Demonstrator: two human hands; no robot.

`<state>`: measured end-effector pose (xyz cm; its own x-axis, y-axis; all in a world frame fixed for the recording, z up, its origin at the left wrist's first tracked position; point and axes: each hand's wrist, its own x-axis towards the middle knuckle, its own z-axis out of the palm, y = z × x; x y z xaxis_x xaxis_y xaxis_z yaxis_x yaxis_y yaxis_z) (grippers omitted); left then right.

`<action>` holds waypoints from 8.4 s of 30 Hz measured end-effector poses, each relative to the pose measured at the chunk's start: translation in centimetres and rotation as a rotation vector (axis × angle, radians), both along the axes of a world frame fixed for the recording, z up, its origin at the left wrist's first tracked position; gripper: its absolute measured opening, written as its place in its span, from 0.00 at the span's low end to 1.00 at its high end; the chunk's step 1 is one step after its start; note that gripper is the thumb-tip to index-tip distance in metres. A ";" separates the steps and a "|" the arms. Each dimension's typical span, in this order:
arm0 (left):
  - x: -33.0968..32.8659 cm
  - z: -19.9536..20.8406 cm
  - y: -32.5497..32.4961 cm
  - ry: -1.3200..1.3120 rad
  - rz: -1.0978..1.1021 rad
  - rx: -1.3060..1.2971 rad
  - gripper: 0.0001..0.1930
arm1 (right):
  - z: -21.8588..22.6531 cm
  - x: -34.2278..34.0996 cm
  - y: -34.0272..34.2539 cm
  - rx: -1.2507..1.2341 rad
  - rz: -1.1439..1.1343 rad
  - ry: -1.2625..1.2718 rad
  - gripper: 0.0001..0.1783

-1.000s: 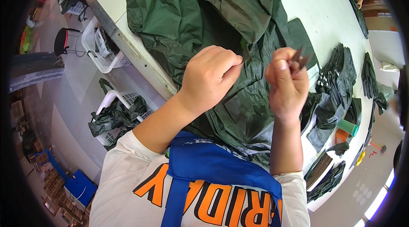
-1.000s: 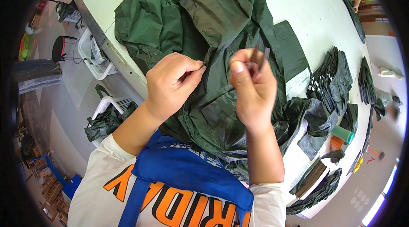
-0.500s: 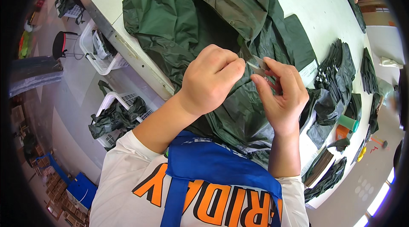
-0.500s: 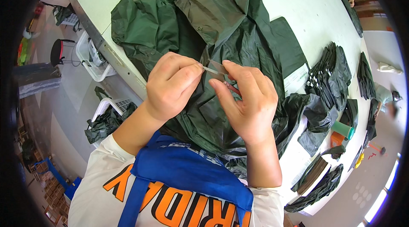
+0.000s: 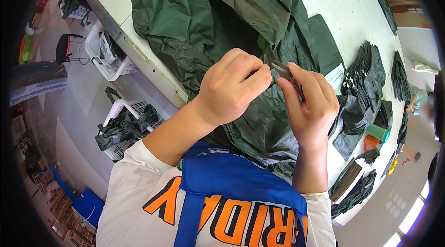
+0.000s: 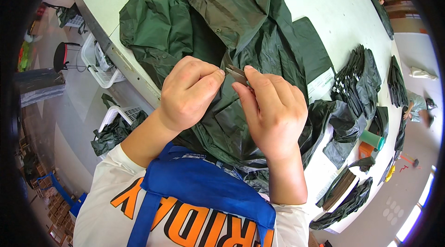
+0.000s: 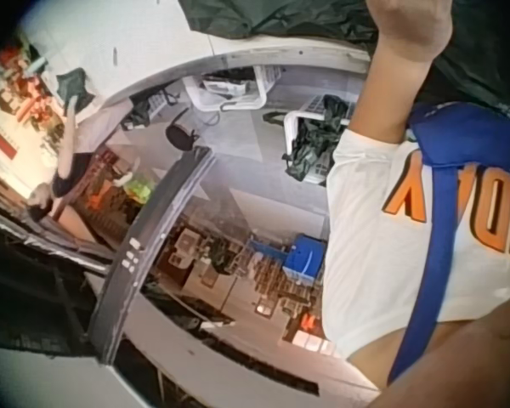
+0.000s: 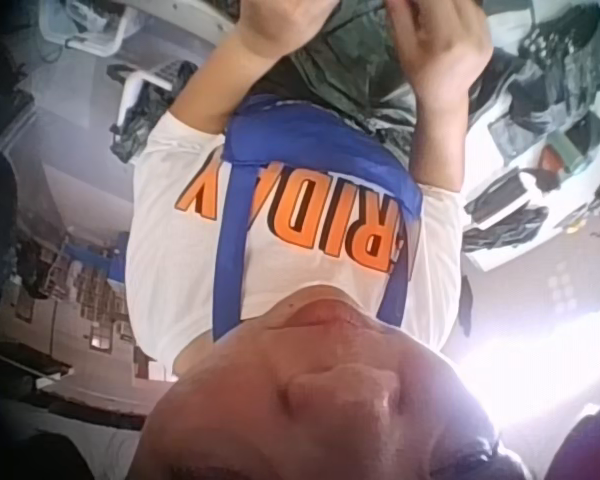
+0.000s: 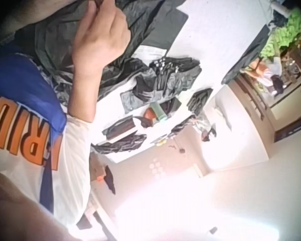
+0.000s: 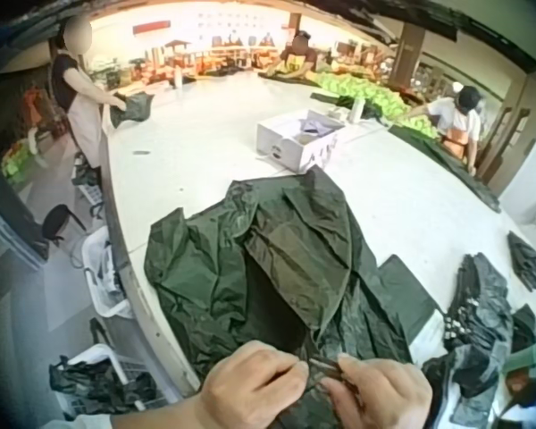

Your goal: The person folds a dark green jacket on a white workbench. They smooth the fabric, fold the sleeves inward, fold the body in half, and then fold it again into a compact rectangle before placing it on a stack.

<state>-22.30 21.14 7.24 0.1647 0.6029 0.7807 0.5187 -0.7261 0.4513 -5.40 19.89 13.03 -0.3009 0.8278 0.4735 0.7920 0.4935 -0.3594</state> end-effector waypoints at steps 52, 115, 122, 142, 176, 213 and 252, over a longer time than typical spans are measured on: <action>-0.5 -1.5 -0.3 -0.322 -0.054 -0.873 0.13 | -2.0 1.0 7.3 -0.937 0.332 0.584 0.05; -10.9 -3.8 -6.1 -0.253 0.083 -0.838 0.03 | -6.2 -6.3 -0.7 -1.171 0.652 0.294 0.09; -9.6 0.3 -5.1 0.029 0.000 -0.477 0.05 | -3.5 -4.7 0.1 -1.105 0.352 0.603 0.06; -6.4 2.5 -5.4 0.024 -0.006 -0.282 0.10 | 1.2 -4.3 -0.5 -0.888 0.380 0.398 0.12; -4.3 4.9 -1.7 0.774 -0.335 -0.629 0.15 | -2.6 -0.6 -5.1 -0.730 0.204 0.542 0.09; -6.4 7.8 11.6 -0.025 -0.483 -1.098 0.36 | -18.5 10.5 -19.1 -0.325 -0.527 0.127 0.17; -5.0 3.6 12.8 -0.236 -0.547 -1.096 0.29 | -10.8 8.5 -34.5 -1.119 -0.177 0.463 0.21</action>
<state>-27.31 33.99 10.79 0.5228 0.8513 -0.0446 0.0914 -0.0039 0.9958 3.10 -14.59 2.19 -0.1351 0.8591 -0.4936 0.5016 -0.3703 -0.7818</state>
